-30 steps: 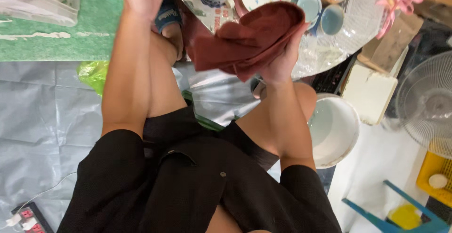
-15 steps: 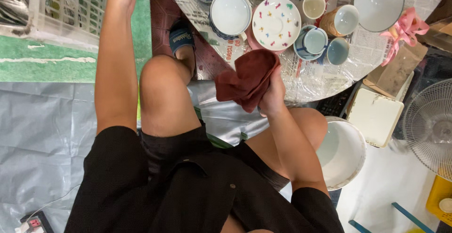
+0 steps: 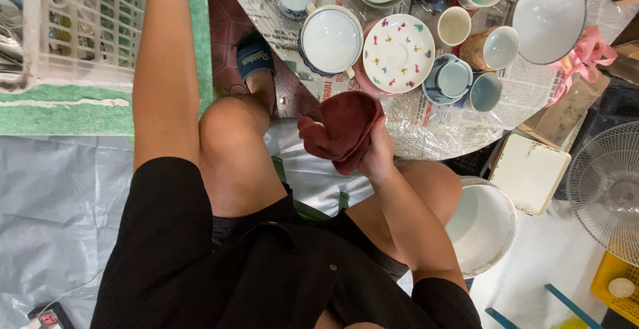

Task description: The person sits on a low stool and dries various ceramic dishes and cups one by one using a maroon cloth. They wipe the interior and exterior of each item and place them on a plastic-covered table.

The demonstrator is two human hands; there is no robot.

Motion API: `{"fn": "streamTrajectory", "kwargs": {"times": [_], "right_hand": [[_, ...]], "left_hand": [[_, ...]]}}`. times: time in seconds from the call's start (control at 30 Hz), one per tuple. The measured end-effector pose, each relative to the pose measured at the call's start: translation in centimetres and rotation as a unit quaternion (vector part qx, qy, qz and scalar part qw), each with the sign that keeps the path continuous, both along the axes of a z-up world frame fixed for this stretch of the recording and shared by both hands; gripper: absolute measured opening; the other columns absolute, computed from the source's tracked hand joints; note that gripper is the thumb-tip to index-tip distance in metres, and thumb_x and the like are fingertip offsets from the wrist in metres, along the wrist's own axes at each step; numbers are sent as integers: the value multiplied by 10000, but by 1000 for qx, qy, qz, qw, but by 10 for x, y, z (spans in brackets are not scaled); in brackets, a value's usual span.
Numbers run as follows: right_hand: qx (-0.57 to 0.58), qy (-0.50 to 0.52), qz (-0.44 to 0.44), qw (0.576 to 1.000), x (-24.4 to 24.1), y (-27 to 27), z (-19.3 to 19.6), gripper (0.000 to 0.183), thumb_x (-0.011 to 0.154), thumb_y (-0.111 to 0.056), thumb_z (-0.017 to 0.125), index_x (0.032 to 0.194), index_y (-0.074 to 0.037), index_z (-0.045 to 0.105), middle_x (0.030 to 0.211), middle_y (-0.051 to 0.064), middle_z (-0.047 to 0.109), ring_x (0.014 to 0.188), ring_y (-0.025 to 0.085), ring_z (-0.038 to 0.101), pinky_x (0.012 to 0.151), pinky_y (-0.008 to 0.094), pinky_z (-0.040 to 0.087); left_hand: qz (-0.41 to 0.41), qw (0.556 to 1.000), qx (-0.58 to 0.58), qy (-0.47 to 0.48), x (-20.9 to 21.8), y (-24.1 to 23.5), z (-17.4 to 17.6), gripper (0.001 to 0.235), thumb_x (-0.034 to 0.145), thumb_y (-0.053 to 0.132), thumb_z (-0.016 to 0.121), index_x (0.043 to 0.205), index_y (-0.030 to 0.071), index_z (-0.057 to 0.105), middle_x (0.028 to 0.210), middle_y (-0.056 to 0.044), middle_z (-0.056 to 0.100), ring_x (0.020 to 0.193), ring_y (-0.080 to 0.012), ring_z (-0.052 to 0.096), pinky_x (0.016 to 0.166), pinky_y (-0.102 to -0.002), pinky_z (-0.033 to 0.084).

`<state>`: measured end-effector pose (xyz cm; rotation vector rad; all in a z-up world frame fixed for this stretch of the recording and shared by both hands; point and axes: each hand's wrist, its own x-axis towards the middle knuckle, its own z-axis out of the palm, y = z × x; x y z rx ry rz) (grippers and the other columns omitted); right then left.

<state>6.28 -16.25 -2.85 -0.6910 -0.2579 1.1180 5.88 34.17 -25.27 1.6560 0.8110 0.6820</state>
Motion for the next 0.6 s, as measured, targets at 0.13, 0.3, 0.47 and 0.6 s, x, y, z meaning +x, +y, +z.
{"fn": "streamTrajectory", "kwargs": {"times": [0.13,0.3,0.47,0.6], "right_hand": [[-59,-14,-34,998,-1,0,-13,916,999,-698,445,1561,14,319,1548,234,456,1420,390,493,1204,536,421],[-144,-45,-87,985,-5,-13,-37,878,1025,-657,474,1562,16,303,1573,222,418,1431,352,464,1221,507,383],[-78,-39,-45,995,-2,-6,-16,919,1009,-677,475,1578,24,303,1554,236,465,1424,383,494,1221,531,393],[17,35,41,998,-1,6,14,935,1016,-690,486,1570,45,322,1548,289,503,1433,438,505,1236,545,390]], "left_hand": [[12,997,48,62,6,-1,-8,202,1037,297,706,937,122,698,838,-44,685,773,-197,641,669,-374,482],[16,989,88,118,21,-1,-5,225,1027,316,715,926,115,712,822,-58,697,749,-208,650,650,-380,492],[14,981,123,149,46,3,11,249,1018,336,723,916,109,726,806,-72,709,724,-219,659,631,-385,502],[14,973,151,173,44,-1,15,269,1010,352,730,908,103,737,794,-83,718,705,-228,667,616,-390,510]]}}
